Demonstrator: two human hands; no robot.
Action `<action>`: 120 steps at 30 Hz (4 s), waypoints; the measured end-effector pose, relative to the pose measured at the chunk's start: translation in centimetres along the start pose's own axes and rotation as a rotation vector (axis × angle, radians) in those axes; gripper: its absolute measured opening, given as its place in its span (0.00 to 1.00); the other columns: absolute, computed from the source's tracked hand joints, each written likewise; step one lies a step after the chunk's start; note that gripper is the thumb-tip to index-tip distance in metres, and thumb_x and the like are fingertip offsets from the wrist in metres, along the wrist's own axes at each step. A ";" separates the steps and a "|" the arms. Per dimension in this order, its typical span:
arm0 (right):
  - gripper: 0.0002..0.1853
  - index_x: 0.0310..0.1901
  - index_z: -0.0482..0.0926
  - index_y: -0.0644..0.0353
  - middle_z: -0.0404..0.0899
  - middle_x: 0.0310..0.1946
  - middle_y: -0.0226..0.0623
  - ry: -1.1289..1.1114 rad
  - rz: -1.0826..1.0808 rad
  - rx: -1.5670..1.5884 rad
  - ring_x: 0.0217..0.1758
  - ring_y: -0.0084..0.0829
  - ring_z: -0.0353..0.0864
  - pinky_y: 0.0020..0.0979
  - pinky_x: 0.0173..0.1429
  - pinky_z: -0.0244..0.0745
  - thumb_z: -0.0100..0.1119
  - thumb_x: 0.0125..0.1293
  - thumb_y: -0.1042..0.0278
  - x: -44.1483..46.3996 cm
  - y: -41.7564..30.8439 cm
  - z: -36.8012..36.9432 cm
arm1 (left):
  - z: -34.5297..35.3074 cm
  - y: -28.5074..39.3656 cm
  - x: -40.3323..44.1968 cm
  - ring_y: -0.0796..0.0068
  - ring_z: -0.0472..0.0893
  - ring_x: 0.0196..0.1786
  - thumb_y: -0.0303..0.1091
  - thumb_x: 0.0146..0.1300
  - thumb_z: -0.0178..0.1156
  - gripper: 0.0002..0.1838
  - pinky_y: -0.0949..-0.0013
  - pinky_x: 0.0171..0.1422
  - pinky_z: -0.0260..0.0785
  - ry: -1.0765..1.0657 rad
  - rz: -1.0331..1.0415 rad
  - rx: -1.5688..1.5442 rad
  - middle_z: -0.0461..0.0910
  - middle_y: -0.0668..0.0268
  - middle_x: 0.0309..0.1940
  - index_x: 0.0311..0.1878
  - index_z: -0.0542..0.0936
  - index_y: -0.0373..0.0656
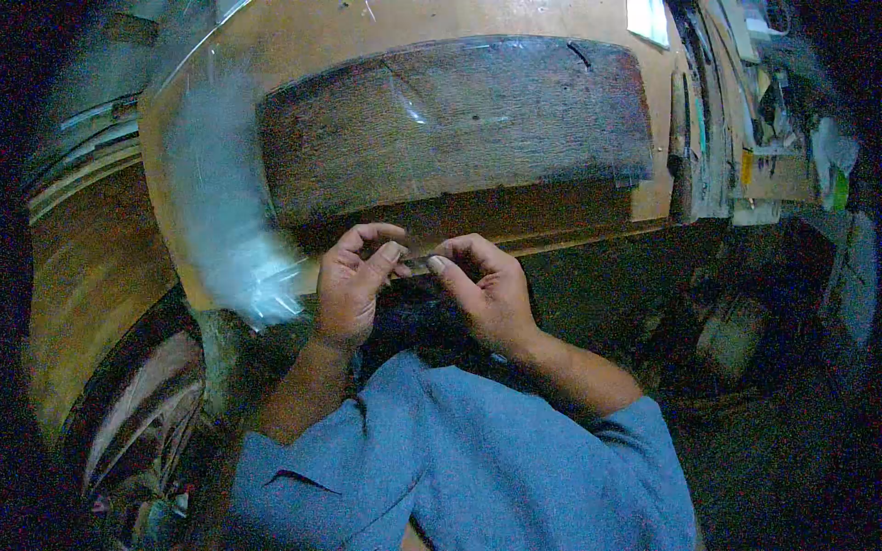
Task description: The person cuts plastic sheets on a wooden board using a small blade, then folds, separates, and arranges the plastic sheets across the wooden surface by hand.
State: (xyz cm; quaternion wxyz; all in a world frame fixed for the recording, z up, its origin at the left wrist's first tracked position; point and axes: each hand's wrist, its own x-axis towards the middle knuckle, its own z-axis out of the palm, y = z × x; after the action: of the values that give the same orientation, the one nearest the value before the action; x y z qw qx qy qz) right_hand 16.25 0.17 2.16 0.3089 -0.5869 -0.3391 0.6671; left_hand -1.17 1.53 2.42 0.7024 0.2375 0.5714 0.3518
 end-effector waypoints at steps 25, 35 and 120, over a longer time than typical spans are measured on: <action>0.14 0.43 0.78 0.61 0.79 0.32 0.38 0.037 -0.670 -0.648 0.32 0.34 0.79 0.29 0.36 0.74 0.64 0.54 0.77 0.4 0.0 -0.4 | 2.2 -1.6 -1.5 0.84 0.74 0.40 0.34 0.61 0.64 0.18 0.78 0.48 0.67 -0.046 0.173 -0.007 0.76 0.71 0.36 0.52 0.72 0.40; 0.29 0.56 0.70 0.60 0.71 0.50 0.44 0.156 -0.593 -0.592 0.53 0.37 0.73 0.35 0.54 0.71 0.68 0.52 0.68 -0.1 0.0 0.1 | 0.7 -0.8 -0.6 0.83 0.78 0.37 0.39 0.70 0.51 0.14 0.77 0.38 0.70 -0.022 0.006 0.001 0.82 0.67 0.35 0.42 0.80 0.39; 0.10 0.42 0.78 0.62 0.78 0.37 0.45 0.660 -0.717 -0.869 0.39 0.41 0.79 0.36 0.46 0.74 0.59 0.61 0.67 11.0 -6.9 -12.6 | 2.5 -3.2 0.5 0.53 0.50 0.72 0.59 0.59 0.54 0.38 0.43 0.65 0.45 0.212 0.572 1.577 0.53 0.59 0.71 0.71 0.60 0.57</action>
State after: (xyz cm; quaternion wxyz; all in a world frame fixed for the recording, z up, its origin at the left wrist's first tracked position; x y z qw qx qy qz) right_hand 27.49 14.21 0.40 0.3349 -0.6827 -0.6401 0.1097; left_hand 1.97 -0.02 0.33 0.1575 0.7595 0.6302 0.0347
